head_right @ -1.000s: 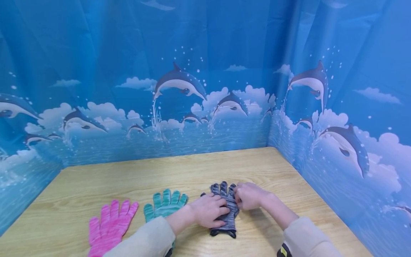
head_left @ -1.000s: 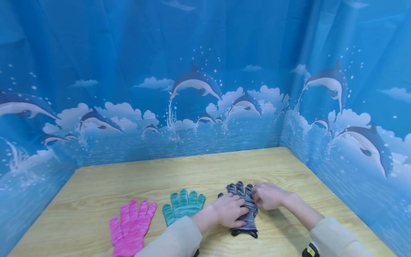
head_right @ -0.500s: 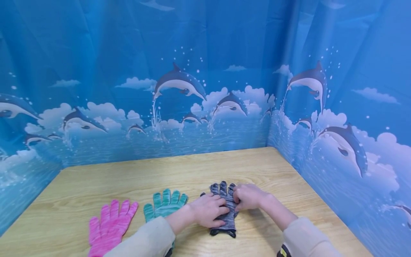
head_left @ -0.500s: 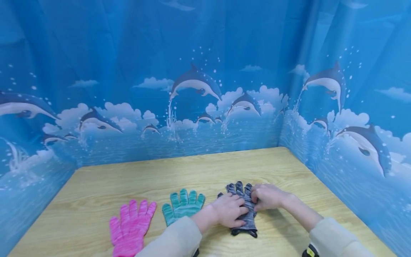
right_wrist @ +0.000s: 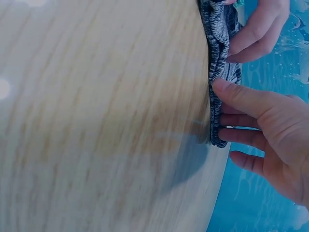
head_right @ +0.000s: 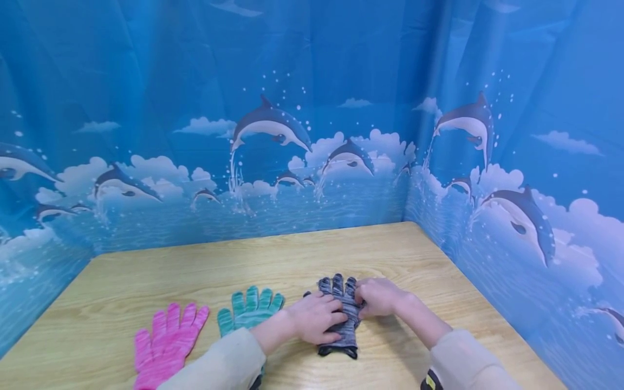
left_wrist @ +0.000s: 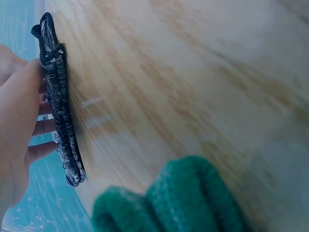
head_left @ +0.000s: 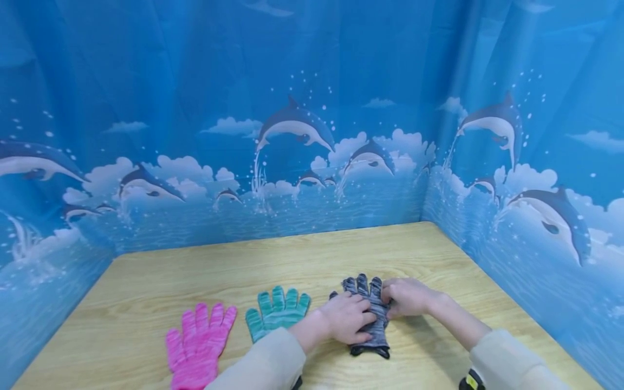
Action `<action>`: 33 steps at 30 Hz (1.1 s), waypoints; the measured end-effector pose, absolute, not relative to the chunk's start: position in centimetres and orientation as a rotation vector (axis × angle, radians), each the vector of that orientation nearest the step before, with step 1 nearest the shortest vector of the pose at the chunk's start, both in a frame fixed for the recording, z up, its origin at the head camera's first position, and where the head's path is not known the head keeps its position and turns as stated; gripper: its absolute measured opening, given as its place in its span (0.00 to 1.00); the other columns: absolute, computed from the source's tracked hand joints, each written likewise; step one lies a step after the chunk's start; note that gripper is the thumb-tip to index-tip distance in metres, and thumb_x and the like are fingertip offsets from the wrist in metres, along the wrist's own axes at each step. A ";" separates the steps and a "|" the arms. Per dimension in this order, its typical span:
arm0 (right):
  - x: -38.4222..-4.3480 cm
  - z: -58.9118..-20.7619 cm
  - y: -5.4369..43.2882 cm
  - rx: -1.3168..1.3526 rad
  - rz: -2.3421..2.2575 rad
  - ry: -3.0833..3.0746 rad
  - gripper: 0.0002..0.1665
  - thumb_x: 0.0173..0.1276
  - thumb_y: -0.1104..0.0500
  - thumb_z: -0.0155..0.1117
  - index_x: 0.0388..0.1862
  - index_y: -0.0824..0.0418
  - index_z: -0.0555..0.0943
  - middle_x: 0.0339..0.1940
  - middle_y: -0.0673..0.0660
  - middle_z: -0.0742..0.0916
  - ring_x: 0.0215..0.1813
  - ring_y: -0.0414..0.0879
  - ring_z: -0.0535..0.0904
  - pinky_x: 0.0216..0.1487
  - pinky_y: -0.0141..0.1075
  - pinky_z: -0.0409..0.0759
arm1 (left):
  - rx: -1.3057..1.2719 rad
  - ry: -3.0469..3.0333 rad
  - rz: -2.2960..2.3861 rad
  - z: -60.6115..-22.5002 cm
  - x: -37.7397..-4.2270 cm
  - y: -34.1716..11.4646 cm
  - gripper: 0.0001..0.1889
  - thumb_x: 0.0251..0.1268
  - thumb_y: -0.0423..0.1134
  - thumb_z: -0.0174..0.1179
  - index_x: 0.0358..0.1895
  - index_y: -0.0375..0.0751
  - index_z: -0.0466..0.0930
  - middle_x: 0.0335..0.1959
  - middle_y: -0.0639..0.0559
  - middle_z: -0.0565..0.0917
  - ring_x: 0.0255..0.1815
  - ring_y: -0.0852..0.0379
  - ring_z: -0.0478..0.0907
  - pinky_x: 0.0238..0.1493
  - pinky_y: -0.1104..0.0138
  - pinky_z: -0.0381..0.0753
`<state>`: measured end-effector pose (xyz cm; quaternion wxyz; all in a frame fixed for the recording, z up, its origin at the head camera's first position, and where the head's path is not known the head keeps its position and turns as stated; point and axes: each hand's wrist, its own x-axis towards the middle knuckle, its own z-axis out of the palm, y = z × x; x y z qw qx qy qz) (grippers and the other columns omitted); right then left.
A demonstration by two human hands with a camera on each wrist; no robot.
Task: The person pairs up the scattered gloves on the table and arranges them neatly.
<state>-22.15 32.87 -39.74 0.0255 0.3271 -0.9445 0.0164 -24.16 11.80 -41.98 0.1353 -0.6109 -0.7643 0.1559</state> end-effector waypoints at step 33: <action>-22.7 -40.2 33.3 0.727 -0.026 -2.920 0.07 0.48 0.56 0.72 0.23 0.53 0.80 0.25 0.46 0.78 0.27 0.43 0.76 0.25 0.38 0.73 | -1.865 -2.250 0.329 -41.5 -22.7 12.0 0.19 0.66 0.58 0.48 0.57 0.62 0.74 0.52 0.66 0.76 0.53 0.64 0.69 0.52 0.69 0.68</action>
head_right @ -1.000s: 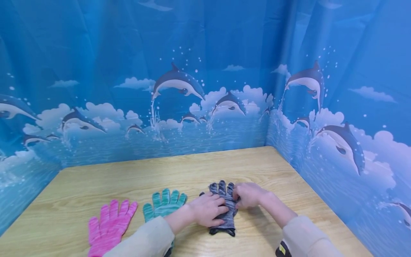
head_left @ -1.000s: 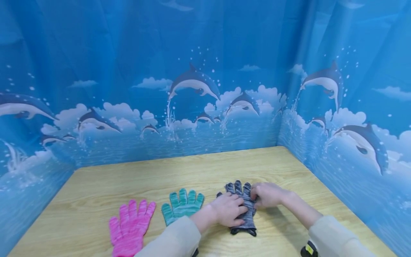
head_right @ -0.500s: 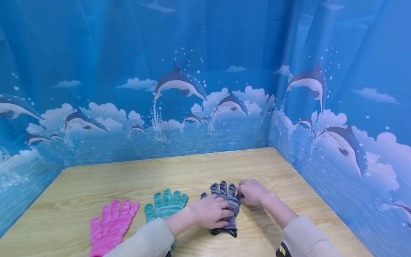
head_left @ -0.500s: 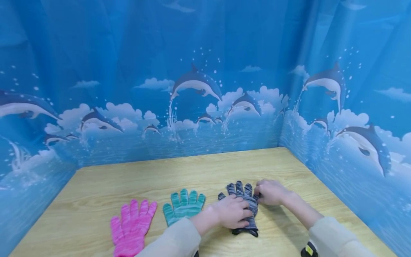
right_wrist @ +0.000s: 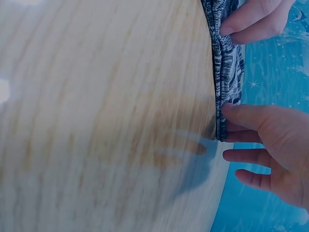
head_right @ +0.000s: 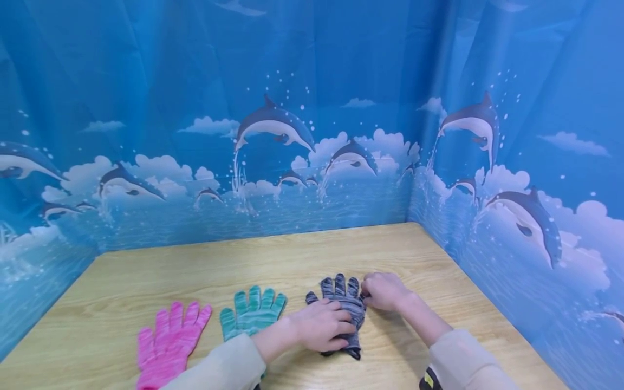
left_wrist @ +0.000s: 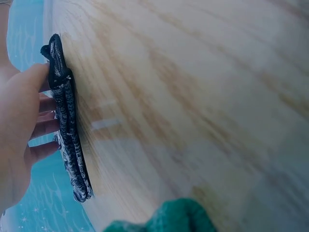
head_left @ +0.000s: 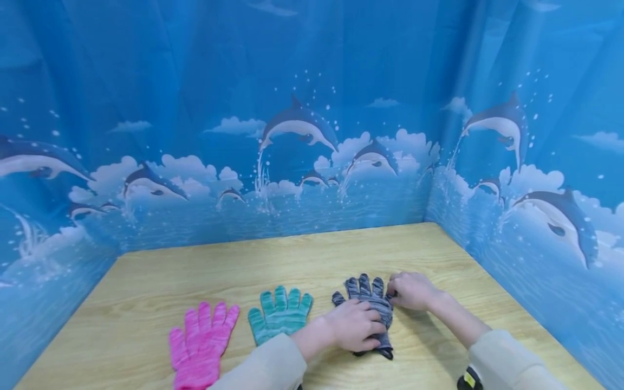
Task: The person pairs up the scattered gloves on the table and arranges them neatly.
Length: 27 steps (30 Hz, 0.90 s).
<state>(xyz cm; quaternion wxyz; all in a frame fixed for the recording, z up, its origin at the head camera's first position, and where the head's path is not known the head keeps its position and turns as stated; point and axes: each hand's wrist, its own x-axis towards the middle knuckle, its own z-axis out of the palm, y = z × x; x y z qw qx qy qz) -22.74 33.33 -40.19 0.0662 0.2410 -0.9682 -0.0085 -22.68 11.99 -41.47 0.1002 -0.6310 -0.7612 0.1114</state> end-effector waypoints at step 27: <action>-25.1 -39.0 31.3 0.602 0.048 -2.649 0.10 0.57 0.54 0.67 0.30 0.60 0.84 0.31 0.56 0.84 0.37 0.54 0.80 0.34 0.47 0.77 | -1.672 -2.499 0.122 -38.0 -25.4 9.0 0.20 0.71 0.53 0.43 0.60 0.54 0.73 0.56 0.58 0.75 0.58 0.59 0.69 0.60 0.61 0.66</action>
